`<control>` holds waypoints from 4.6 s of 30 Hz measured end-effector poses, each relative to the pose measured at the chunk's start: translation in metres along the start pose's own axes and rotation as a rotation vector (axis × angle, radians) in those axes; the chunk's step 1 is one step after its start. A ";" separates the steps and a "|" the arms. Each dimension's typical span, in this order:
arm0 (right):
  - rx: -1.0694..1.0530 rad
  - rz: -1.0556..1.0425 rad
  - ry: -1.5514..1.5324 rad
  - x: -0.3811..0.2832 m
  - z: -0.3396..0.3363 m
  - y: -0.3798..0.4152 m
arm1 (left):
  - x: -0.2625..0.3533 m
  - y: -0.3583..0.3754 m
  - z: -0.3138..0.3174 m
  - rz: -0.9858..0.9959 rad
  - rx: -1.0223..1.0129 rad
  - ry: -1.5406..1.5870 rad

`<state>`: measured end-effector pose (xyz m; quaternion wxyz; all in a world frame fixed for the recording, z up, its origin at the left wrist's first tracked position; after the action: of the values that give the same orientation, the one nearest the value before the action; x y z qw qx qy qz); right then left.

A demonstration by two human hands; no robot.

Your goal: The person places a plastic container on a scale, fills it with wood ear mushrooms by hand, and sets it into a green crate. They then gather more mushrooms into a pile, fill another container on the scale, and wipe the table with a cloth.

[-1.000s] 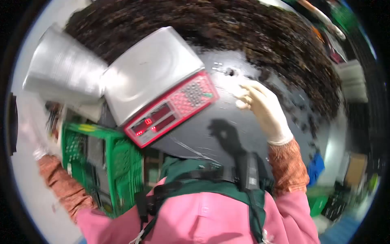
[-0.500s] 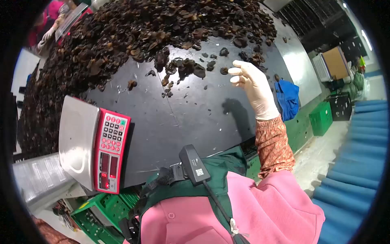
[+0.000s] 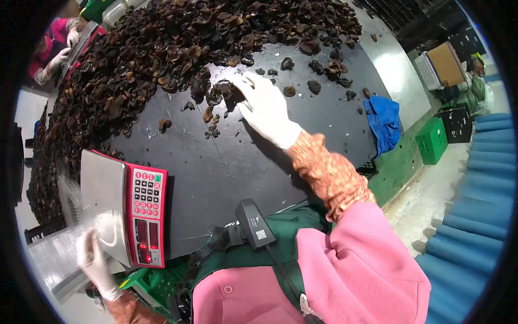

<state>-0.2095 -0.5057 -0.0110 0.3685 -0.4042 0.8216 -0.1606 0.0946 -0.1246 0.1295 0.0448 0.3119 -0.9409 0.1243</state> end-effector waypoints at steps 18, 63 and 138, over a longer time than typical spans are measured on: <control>-0.342 0.252 -0.884 -0.036 -0.004 0.036 | 0.261 -0.004 0.276 -0.705 -1.157 2.399; -0.598 0.481 -0.372 0.027 0.102 -0.054 | 0.233 -0.033 0.295 -0.629 -1.034 1.917; -0.418 0.186 0.153 -0.049 0.156 0.000 | 0.160 -0.013 0.176 0.174 -0.058 0.427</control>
<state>-0.0749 -0.4620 -0.0929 0.2266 -0.3810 0.8962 0.0173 -0.0275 -0.2730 -0.0114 0.2410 0.1948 -0.9366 0.1636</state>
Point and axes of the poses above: each hand's wrist, its own y-axis away from the middle knuckle, its own z-axis out of the palm, x = y × z, the point moved 8 cm from there along -y, towards the middle knuckle, and after that the axes turned 13 degrees about -y, right-handed, at the moved point
